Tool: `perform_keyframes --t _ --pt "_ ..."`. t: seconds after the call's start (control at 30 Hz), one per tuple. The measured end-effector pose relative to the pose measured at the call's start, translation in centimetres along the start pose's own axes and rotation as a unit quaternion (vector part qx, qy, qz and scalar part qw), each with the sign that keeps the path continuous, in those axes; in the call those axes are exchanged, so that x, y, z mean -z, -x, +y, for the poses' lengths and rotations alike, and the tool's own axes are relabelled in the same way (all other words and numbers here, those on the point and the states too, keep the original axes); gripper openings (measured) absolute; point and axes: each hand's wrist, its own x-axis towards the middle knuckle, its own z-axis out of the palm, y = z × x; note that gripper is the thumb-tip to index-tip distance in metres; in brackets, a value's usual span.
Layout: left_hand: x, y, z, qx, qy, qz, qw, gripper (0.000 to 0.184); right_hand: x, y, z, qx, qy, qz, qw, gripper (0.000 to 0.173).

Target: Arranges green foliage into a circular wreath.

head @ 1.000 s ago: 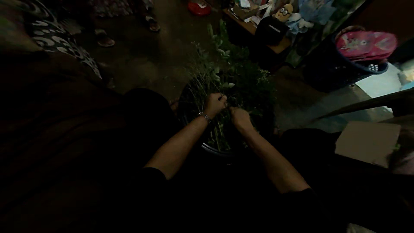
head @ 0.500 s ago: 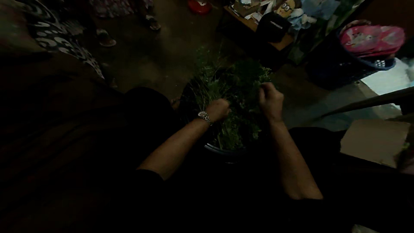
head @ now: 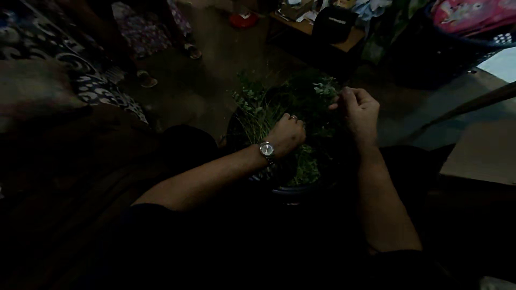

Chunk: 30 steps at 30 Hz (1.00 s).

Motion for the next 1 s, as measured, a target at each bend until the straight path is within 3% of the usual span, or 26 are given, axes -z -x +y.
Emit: perform_keyframes --t 0.3,0.7,1.0 --pt "2.3 -0.1 1.2 -0.03 -0.048 -0.003 0.998 0.015 0.5 -0.2 0.0 -0.022 -0.044 -0.019 0.999 0.022" --pt "5.3 0.4 4.1 -0.053 -0.072 0.08 0.993 0.015 1.3 -0.5 -0.3 -0.076 -0.135 0.008 0.988 0.023" --pt "6.5 1.0 4.4 -0.053 -0.087 0.087 0.991 0.015 1.3 -0.6 -0.4 -0.087 -0.157 0.014 0.984 0.026"
